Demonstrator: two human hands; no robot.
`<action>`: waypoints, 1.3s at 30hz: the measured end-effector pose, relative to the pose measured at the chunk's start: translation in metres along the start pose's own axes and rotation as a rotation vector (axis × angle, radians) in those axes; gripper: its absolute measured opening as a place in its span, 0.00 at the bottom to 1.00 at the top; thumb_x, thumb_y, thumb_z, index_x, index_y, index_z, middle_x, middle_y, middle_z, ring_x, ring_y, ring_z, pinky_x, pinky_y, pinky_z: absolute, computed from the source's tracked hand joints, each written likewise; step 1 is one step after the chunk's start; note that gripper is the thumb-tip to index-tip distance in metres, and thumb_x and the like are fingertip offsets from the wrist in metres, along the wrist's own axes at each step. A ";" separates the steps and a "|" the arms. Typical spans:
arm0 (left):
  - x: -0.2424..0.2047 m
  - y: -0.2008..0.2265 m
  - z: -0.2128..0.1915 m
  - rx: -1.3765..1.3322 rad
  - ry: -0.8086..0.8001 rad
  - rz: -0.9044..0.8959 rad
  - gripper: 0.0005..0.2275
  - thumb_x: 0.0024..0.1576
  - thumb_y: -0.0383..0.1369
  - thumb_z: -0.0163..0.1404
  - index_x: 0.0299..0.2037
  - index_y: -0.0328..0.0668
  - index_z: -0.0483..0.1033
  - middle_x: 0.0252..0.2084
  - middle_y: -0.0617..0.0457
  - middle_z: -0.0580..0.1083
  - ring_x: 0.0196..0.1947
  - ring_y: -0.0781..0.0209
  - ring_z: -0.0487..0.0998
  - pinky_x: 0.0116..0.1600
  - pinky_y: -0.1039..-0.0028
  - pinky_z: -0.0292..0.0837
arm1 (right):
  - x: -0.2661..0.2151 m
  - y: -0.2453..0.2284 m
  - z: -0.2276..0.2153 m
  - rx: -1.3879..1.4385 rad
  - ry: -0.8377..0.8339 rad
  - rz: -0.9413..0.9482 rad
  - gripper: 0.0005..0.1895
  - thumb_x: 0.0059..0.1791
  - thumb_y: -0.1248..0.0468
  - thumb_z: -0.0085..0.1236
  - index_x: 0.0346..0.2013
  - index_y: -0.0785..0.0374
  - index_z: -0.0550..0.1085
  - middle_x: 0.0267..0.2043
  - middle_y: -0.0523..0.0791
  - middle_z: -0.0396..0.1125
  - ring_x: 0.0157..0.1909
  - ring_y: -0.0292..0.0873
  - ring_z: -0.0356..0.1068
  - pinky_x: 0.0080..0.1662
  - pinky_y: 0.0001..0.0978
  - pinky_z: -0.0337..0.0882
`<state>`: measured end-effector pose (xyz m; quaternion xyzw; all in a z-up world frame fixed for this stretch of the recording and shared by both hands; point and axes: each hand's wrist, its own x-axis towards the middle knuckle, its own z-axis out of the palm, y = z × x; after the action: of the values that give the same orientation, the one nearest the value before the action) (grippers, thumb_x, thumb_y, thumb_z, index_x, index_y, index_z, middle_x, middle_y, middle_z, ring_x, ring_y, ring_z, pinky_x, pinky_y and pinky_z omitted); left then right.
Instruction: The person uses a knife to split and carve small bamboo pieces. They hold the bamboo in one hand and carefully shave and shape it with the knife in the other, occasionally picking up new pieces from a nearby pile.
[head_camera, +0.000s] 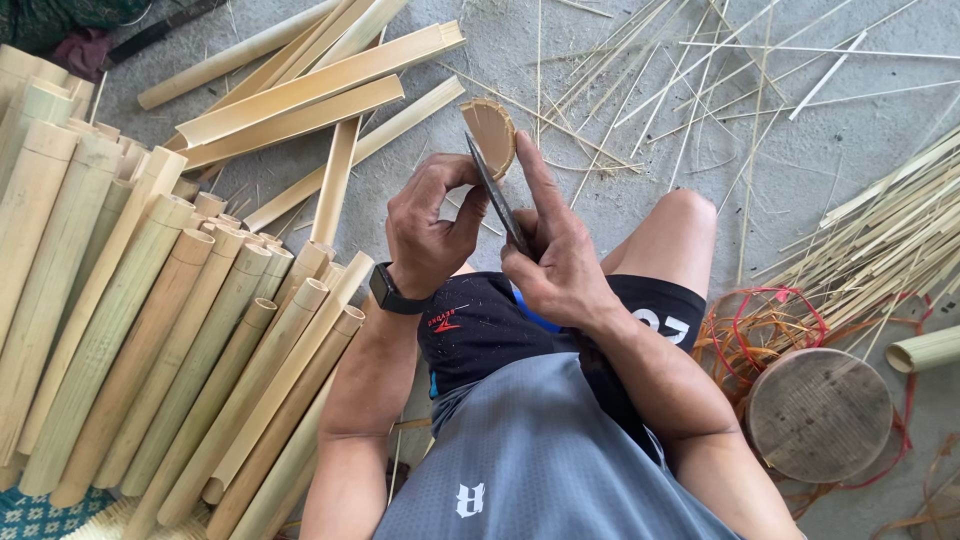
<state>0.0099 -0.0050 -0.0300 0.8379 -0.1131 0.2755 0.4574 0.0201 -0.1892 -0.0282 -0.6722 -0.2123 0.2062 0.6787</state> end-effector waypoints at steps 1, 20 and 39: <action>0.000 -0.001 0.001 -0.029 0.002 -0.028 0.09 0.57 0.18 0.59 0.44 0.37 0.74 0.43 0.48 0.79 0.44 0.55 0.83 0.49 0.70 0.80 | 0.001 0.002 0.000 0.042 -0.008 -0.003 0.54 0.43 0.78 0.42 0.82 0.55 0.35 0.27 0.37 0.58 0.28 0.30 0.55 0.33 0.25 0.59; -0.011 -0.042 0.022 0.102 0.156 -0.200 0.11 0.59 0.22 0.59 0.51 0.37 0.79 0.48 0.46 0.79 0.43 0.59 0.82 0.46 0.70 0.80 | 0.026 0.032 -0.011 0.270 -0.011 -0.078 0.55 0.44 0.73 0.47 0.83 0.54 0.37 0.31 0.37 0.57 0.29 0.30 0.53 0.33 0.24 0.55; -0.016 0.003 -0.014 -0.141 0.213 -0.118 0.14 0.64 0.31 0.61 0.57 0.37 0.75 0.53 0.45 0.76 0.47 0.62 0.80 0.45 0.79 0.78 | 0.007 0.000 -0.006 0.321 0.045 0.016 0.55 0.43 0.74 0.51 0.81 0.61 0.37 0.45 0.37 0.67 0.29 0.30 0.57 0.31 0.24 0.59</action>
<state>-0.0094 0.0038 -0.0314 0.7749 -0.0333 0.3269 0.5400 0.0297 -0.1900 -0.0284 -0.5613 -0.1560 0.2276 0.7803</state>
